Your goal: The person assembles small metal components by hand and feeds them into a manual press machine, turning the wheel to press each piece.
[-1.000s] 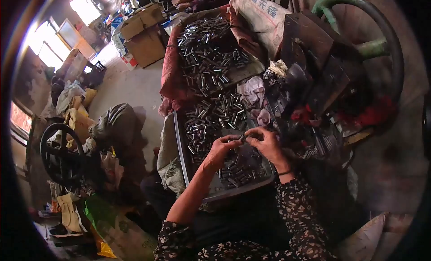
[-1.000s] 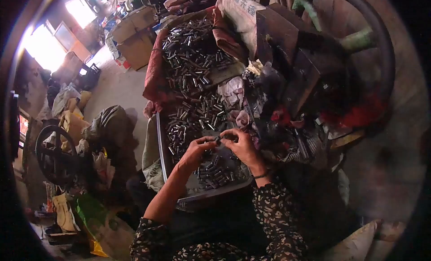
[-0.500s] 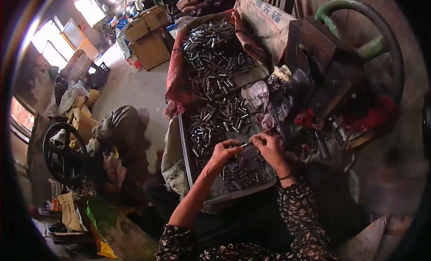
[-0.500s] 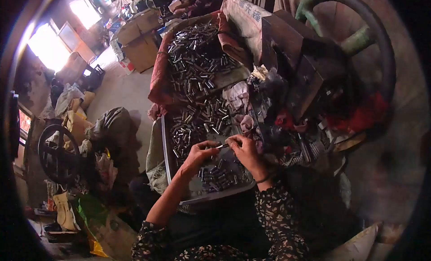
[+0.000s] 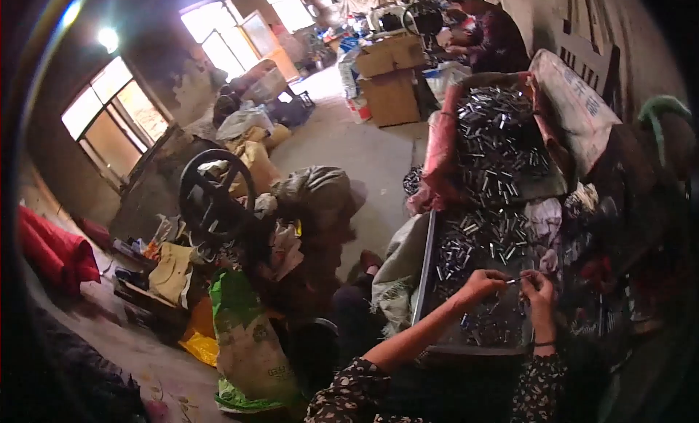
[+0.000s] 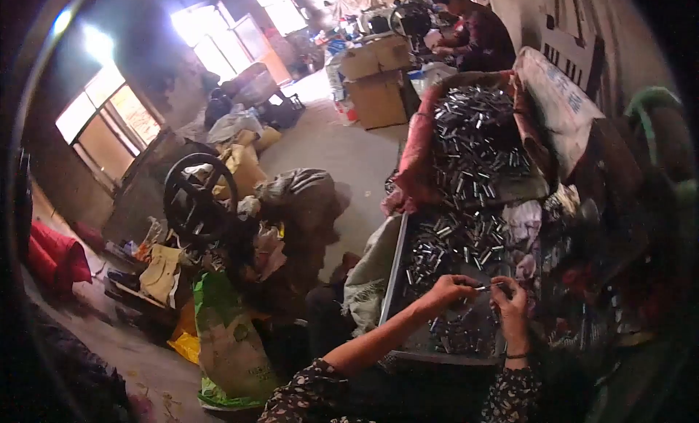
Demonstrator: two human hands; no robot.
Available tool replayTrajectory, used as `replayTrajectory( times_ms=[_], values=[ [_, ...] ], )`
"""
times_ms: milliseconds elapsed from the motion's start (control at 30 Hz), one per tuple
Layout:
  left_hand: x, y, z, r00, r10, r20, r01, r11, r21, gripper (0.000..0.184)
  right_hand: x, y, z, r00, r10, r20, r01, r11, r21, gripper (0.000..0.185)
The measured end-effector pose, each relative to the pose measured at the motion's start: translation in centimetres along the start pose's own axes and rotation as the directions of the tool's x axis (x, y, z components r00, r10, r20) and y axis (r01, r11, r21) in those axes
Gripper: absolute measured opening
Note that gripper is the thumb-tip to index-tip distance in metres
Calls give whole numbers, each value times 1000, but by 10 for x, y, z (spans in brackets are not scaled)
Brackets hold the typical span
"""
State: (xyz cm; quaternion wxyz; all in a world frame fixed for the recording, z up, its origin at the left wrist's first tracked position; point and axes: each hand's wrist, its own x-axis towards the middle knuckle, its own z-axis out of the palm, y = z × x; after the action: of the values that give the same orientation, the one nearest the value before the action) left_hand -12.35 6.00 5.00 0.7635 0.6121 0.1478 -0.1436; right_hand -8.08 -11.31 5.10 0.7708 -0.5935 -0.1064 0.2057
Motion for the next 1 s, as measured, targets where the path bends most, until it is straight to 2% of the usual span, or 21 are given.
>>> replayTrajectory(
  times_ms=[67, 133, 200, 267, 333, 367, 400, 433, 467, 533, 567, 633, 667, 767, 900, 967, 1000],
  values=[
    [1, -1, 0, 999, 16, -30, -17, 1000, -13, 22, 7, 24, -9, 1000, 11, 26, -13, 997, 75, 23],
    [-3, 4, 2, 1000, -8, -3, 8, 995, -103, 24, 10, 34, -6, 991, -70, -110, 92, 973, 213, 25],
    [-5, 5, -3, 1000, 8, 0, -7, 999, -42, 28, 4, 28, -6, 987, -48, -150, 79, 974, 213, 26],
    [-7, 3, -4, 1000, 8, -29, -11, 994, -106, 27, 3, 12, -1, 982, 4, -190, 53, 955, 293, 26],
    [-6, 1, -9, 998, -57, -40, 53, 993, -108, 28, 11, 23, -6, 968, -101, -231, 101, 995, -9, 28],
    [5, -11, -15, 995, -20, -100, 17, 999, -29, 29, 15, 33, -10, 951, -229, -209, 184, 959, -215, 30],
    [-3, -5, -13, 996, 20, -87, -20, 1000, 6, 31, 14, 33, -10, 928, -334, -163, 243, 876, -416, 32],
    [-9, 3, -11, 998, -47, -50, 43, 996, -76, 32, -1, -2, 5, 967, -190, -168, 96, 888, -450, 31],
    [-7, 2, -9, 996, -63, -57, 55, 989, -141, 32, 3, 12, 3, 962, -233, -145, 194, 951, -239, 25],
    [-12, 7, -4, 993, -84, -88, 72, 989, -128, 30, 6, 24, -4, 978, -188, -88, 167, 965, -204, 20],
    [-13, 7, -2, 994, -77, -75, 66, 988, -140, 30, 6, 25, -7, 977, -185, -109, 158, 963, -218, 20],
    [-10, 5, -3, 997, -32, -63, 23, 990, -143, 28, 8, 27, -7, 982, -185, -25, 167, 928, -332, 20],
    [-9, 4, -2, 998, -36, -54, 28, 989, -144, 28, 8, 26, -6, 982, -184, -33, 162, 927, -337, 20],
    [-8, 4, 1, 998, -15, -64, 11, 999, -53, 28, 5, 23, -1, 993, -92, -68, 76, 974, -213, 22],
    [-5, 1, 4, 996, 34, -83, -31, 999, 30, 28, 7, 32, -5, 995, -83, -54, 69, 969, -237, 22],
    [-9, 7, 6, 998, 25, -64, -22, 999, 39, 29, 8, 34, -8, 984, -62, -165, 25, 975, -219, 24],
    [-8, 7, 5, 998, 25, -65, -23, 999, 38, 29, 8, 30, -10, 985, -62, -164, 25, 975, -220, 24]
  ],
)
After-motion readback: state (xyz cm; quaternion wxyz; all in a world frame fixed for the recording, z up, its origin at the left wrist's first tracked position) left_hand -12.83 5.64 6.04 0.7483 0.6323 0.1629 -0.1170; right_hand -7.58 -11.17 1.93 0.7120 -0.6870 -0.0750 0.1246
